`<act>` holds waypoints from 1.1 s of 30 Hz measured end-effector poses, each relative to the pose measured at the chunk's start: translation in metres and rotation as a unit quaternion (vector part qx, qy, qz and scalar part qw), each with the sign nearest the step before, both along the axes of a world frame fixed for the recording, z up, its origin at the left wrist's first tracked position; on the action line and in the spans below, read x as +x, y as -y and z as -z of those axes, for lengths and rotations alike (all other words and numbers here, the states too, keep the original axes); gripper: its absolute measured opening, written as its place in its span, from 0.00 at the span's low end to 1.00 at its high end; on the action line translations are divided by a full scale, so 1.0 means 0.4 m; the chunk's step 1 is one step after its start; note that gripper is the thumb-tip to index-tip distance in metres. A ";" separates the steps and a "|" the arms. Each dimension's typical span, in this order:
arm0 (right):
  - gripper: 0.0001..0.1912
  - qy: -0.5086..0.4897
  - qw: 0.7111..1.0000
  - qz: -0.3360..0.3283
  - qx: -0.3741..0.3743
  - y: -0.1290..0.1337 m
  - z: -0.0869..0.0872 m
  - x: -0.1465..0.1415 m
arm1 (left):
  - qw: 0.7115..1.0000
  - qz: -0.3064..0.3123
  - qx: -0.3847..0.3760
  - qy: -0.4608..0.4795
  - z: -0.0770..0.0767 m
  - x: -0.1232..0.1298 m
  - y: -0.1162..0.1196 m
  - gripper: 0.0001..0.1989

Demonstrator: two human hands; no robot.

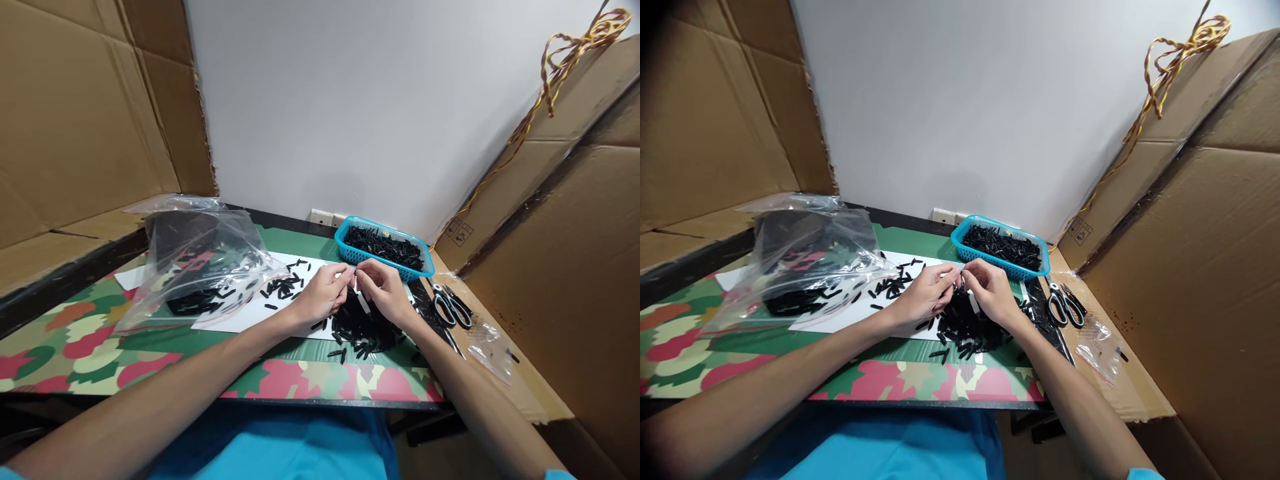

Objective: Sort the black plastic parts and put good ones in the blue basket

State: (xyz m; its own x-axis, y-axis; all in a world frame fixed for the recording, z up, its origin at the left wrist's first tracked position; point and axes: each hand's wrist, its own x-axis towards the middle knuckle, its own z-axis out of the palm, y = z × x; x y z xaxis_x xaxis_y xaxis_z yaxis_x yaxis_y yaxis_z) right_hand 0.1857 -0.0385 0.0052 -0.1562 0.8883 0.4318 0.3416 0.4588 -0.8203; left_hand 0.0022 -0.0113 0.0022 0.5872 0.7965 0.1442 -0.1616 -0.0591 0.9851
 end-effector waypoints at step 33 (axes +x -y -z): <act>0.07 0.181 0.947 0.102 0.246 -0.015 -0.010 0.028 | 0.992 0.001 -0.129 -0.002 -0.019 -0.006 0.009 0.20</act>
State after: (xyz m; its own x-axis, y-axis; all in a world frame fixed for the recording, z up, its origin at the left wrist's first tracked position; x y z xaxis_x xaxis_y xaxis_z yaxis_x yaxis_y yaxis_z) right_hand 0.1971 -0.0326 0.0090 -0.2203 0.6207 0.7524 0.6814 0.6499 -0.3366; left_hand 0.0000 -0.0148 0.0096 0.5887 0.8056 -0.0674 -0.1571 0.1958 0.9680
